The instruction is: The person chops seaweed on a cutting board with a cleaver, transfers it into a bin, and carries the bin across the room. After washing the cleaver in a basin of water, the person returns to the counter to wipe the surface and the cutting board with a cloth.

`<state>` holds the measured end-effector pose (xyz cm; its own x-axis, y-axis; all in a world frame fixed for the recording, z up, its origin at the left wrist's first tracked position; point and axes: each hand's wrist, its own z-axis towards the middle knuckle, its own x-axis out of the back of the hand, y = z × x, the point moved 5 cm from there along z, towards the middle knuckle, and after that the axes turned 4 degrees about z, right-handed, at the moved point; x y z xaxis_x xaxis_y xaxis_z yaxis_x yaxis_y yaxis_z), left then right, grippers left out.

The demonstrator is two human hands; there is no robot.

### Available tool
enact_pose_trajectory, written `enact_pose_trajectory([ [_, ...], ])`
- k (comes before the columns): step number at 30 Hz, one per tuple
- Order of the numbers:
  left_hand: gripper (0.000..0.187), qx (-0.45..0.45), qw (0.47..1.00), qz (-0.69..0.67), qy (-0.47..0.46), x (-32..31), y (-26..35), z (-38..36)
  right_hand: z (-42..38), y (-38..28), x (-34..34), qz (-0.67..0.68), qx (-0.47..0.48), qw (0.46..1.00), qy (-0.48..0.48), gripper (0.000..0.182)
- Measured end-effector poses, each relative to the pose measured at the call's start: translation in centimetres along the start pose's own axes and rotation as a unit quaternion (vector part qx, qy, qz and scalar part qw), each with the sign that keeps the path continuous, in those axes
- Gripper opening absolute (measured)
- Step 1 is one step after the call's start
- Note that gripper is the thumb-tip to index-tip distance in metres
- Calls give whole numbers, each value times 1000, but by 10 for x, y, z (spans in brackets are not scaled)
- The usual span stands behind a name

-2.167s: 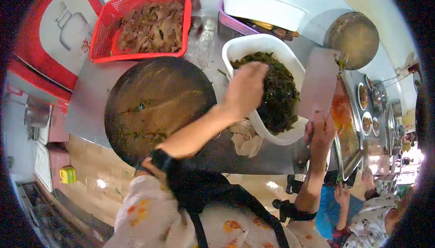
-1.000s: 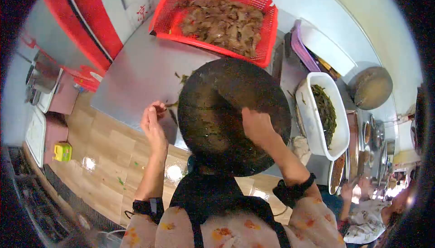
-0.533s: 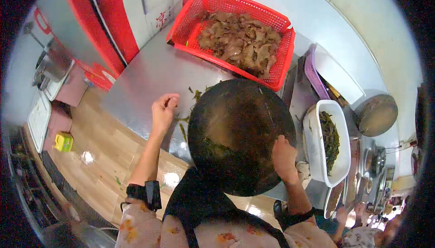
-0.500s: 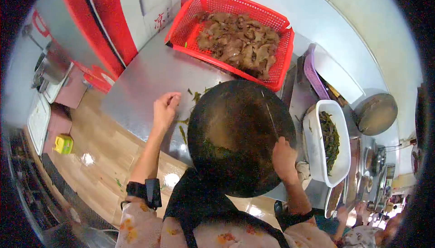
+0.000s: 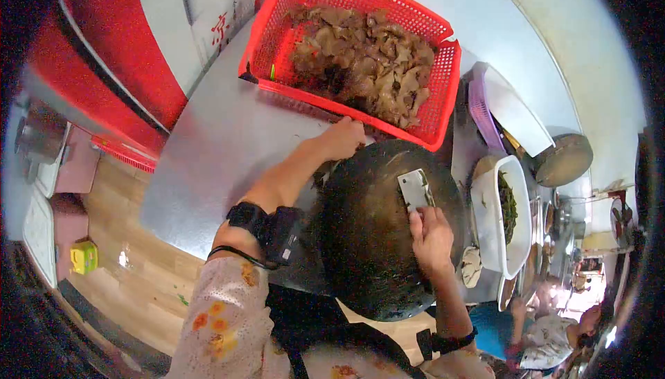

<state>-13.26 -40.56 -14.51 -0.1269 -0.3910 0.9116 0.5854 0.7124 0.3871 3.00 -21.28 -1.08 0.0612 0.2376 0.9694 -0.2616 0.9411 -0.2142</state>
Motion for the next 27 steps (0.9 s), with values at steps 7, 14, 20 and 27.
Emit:
enact_pose_trajectory([
  [7,20,-10,998,-59,-31,-21,11,-87,58,-76,-12,18,47,997,51,21],
  [14,26,2,990,-91,109,18,66,-194,127,-116,-90,-140,175,969,-107,24],
  [20,22,68,938,-222,259,57,82,-245,108,-141,-141,-158,251,936,-189,23],
  [27,16,315,664,-548,399,45,98,-335,23,-185,-126,-59,296,932,-202,17],
])
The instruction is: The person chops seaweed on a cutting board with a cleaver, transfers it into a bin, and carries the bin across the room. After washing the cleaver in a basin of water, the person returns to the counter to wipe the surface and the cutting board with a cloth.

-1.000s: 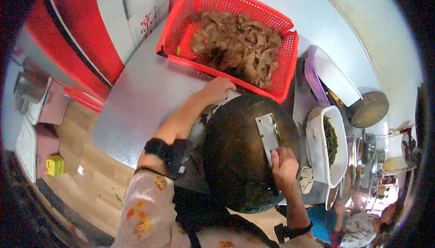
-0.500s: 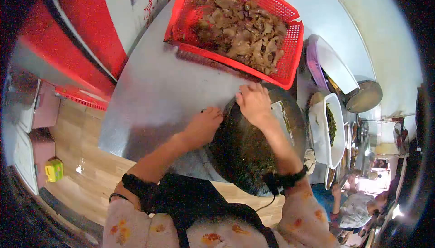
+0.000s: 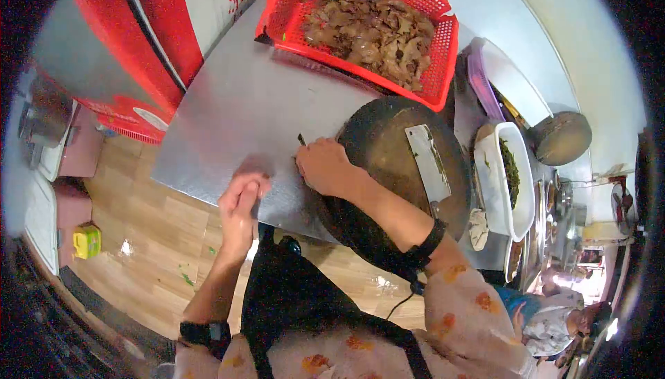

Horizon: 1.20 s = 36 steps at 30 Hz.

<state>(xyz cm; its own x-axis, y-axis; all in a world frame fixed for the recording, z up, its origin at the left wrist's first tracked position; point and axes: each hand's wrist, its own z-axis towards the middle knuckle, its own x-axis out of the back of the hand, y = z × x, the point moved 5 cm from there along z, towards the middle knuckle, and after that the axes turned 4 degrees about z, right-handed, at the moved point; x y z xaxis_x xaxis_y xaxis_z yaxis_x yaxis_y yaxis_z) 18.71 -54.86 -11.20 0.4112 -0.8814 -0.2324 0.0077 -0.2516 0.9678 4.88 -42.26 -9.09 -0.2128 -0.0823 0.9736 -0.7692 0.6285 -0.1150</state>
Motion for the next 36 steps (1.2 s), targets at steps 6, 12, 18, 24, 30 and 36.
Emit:
enact_pose_trajectory([
  [6,19,184,968,-104,-133,-12,-26,-91,14,6,19,101,-37,993,58,25],
  [12,27,379,879,-67,-280,-29,-89,-118,15,-22,-6,41,-49,995,77,27],
  [18,36,375,845,-226,-308,-55,-86,-105,-27,-54,-22,-24,-123,991,53,26],
  [24,40,503,784,-197,-306,-57,-213,-114,-85,-86,-34,0,-208,969,132,23],
  [30,36,545,767,-224,-255,-68,-189,-108,-146,-120,-43,16,-179,969,167,18],
  [36,33,597,759,-172,-194,-55,-161,-100,-99,-80,-15,9,-215,945,247,15],
])
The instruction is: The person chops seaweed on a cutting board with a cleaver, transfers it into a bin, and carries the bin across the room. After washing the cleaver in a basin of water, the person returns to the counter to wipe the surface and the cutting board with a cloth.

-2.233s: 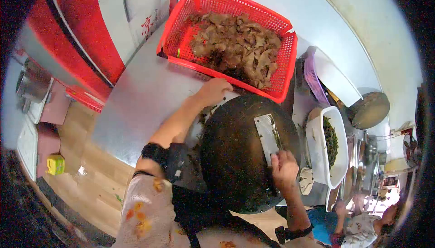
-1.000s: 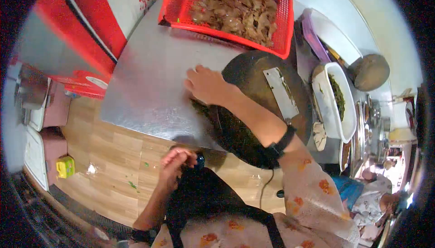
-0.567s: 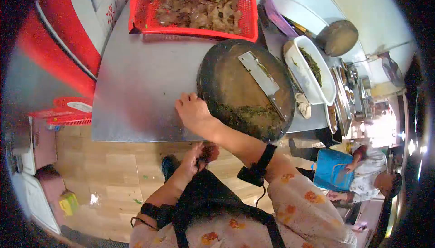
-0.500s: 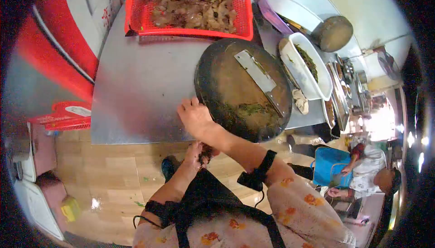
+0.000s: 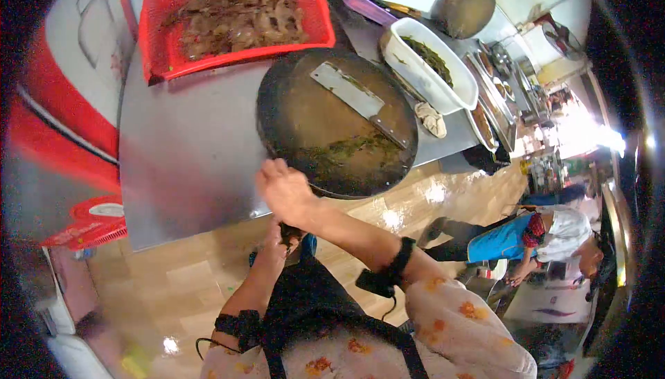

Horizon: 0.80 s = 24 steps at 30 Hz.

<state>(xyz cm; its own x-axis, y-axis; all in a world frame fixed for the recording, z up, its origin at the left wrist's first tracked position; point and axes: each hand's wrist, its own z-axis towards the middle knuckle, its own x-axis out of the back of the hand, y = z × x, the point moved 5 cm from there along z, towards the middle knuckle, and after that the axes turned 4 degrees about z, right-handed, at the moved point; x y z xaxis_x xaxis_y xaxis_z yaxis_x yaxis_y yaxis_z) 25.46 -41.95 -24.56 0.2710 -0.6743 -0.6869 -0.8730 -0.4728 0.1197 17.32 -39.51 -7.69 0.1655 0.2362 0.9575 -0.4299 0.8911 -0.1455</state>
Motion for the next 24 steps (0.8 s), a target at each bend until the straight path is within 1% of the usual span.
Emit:
enact_pose_trajectory([
  [2,32,22,998,3,57,-7,4,-12,-3,4,-23,-36,-3,999,-40,16],
  [3,27,-37,996,-18,-80,8,-4,16,-15,8,-25,1,-11,1000,-12,18],
  [4,27,-34,996,-13,-84,4,-7,17,-29,10,-19,-3,-16,1000,-8,18],
  [5,25,-91,980,-83,-157,-9,-2,7,-49,4,-4,-7,18,1000,11,18],
  [6,24,-147,951,-153,-227,-17,2,1,-66,2,8,-10,52,998,29,19],
  [7,25,-55,981,-138,-123,18,-12,19,-82,7,8,-9,51,998,31,19],
  [8,25,-55,982,-134,-122,6,-9,12,-97,19,-2,59,10,998,-19,17],
  [9,24,-67,989,-76,-109,-7,-7,6,-111,34,-11,127,-28,989,-69,17],
  [10,23,-80,992,-20,-95,-21,-4,-3,-101,46,20,99,-40,993,-54,16],
  [11,22,-19,991,-53,-119,-16,-6,-11,-82,59,60,73,-53,995,-39,15],
  [12,22,-22,992,-50,-116,-20,-8,-17,-71,81,86,84,-85,991,54,14],
  [13,21,-49,994,-19,-95,-25,-6,-22,-63,112,100,70,-94,986,120,13],
  [14,20,-76,994,12,-74,-33,-2,-32,-50,142,113,-1,-141,981,134,12],
  [15,20,-34,993,-2,-112,-65,9,-66,-39,170,118,-40,-171,976,130,13],
  [16,20,-35,994,3,-105,-79,15,-74,-31,199,113,-86,-192,973,97,16],
  [17,20,-88,993,19,-81,-89,23,-78,-27,223,106,-90,-198,972,90,22],
  [18,20,-142,987,35,-60,-104,35,-82,-23,240,97,-82,-198,972,96,22],
  [19,20,-147,987,41,-55,-132,46,-93,-20,257,84,-38,-247,968,16,25],
  [20,20,-233,965,116,-40,-168,68,-107,-19,270,75,5,-292,954,-64,29],
  [21,20,-312,931,188,-26,-195,84,-111,-16,276,72,6,-300,950,-85,36],
  [22,20,-311,930,195,-26,-204,92,-96,-13,278,74,9,-304,949,-81,36],
  [24,21,-353,918,179,-5,-200,112,-65,-10,272,76,-25,-268,951,-150,38],
])
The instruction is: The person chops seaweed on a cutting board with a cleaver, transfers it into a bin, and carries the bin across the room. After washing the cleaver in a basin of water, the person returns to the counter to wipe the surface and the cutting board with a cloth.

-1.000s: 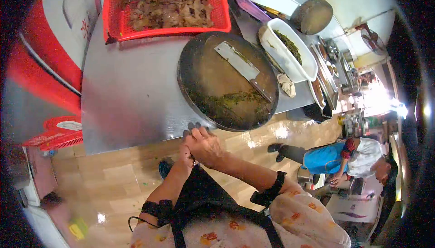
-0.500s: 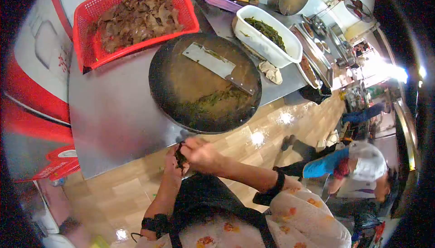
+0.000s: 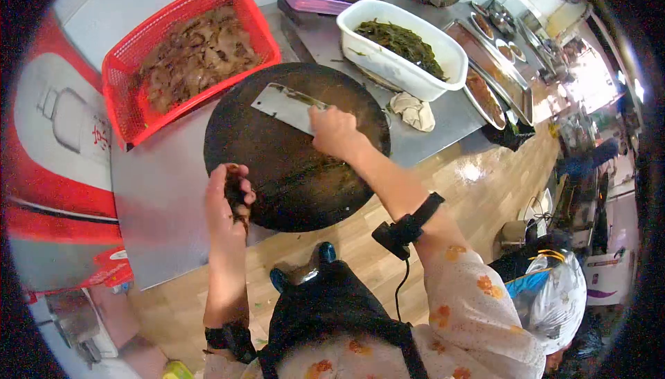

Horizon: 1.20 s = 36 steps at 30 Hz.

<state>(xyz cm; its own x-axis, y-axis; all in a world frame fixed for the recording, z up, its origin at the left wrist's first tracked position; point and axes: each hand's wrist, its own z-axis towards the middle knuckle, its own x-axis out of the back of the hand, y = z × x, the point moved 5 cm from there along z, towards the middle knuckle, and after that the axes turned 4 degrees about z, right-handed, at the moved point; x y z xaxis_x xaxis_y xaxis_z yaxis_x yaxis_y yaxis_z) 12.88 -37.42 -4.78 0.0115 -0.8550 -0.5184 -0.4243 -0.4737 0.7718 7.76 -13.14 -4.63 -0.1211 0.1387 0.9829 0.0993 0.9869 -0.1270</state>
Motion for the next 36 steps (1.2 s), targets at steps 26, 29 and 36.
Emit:
enact_pose_trajectory([
  [26,29,-337,833,436,43,23,1,24,-163,-61,10,-88,-108,983,119,8],
  [29,30,-358,820,444,51,20,-2,27,-159,-82,12,-39,-102,990,94,9],
  [36,29,-374,837,396,54,16,4,26,-77,-24,29,-34,-91,990,101,12],
])
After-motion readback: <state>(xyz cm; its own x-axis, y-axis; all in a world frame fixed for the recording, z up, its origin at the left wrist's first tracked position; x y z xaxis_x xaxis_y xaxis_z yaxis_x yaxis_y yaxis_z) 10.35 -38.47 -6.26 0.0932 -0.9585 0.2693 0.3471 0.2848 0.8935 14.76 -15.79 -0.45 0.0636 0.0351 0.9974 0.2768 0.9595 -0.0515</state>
